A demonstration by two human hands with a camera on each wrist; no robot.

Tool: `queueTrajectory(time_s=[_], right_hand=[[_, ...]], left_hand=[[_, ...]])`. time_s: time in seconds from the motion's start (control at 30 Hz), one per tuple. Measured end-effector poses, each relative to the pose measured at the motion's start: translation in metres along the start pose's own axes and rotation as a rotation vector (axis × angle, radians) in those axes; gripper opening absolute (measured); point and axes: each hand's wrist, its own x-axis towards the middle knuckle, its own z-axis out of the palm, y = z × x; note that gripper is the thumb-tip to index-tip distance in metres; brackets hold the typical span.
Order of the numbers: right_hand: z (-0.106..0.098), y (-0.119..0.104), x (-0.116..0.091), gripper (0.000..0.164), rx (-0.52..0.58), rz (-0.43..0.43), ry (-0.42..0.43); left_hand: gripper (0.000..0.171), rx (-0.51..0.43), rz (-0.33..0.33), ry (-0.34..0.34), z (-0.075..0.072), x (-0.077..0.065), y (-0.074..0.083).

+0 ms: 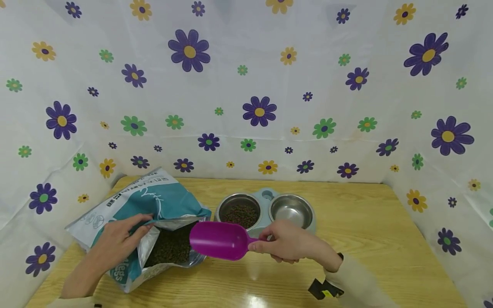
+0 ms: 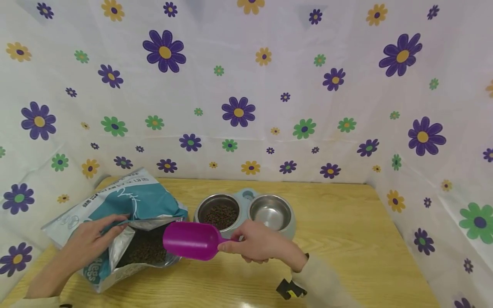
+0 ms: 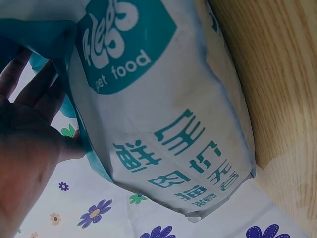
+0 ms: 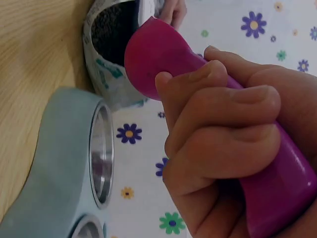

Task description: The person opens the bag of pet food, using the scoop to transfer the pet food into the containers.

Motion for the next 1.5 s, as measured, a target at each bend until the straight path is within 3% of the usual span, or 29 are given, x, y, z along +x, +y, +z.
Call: queueTrajectory(time_s=[0.2, 0.47, 0.67, 0.83, 1.1, 1.5], right_hand=[[0.024, -0.01, 0.017, 0.038, -0.07, 0.011, -0.023], [0.048, -0.027, 0.036, 0.047, -0.189, 0.12, 0.018], [0.055, -0.039, 0.047, 0.048, -0.368, 0.09, 0.066], [0.059, -0.05, 0.053, 0.048, -0.415, 0.093, 0.078], [0.058, -0.054, 0.068, 0.057, -0.26, 0.153, -0.009], [0.056, -0.031, 0.08, 0.051, 0.015, 0.164, -0.064]], left_hand=[[0.026, -0.003, -0.038, -0.034, 0.001, 0.0, 0.002], [0.027, -0.018, -0.072, -0.058, 0.003, -0.002, 0.004], [0.027, -0.009, -0.089, -0.06, 0.003, -0.002, 0.004], [0.027, 0.0, -0.074, -0.048, 0.002, -0.001, 0.003], [0.025, 0.013, -0.056, -0.027, 0.002, -0.001, 0.001], [0.025, 0.005, -0.061, -0.029, 0.0, 0.001, 0.002]])
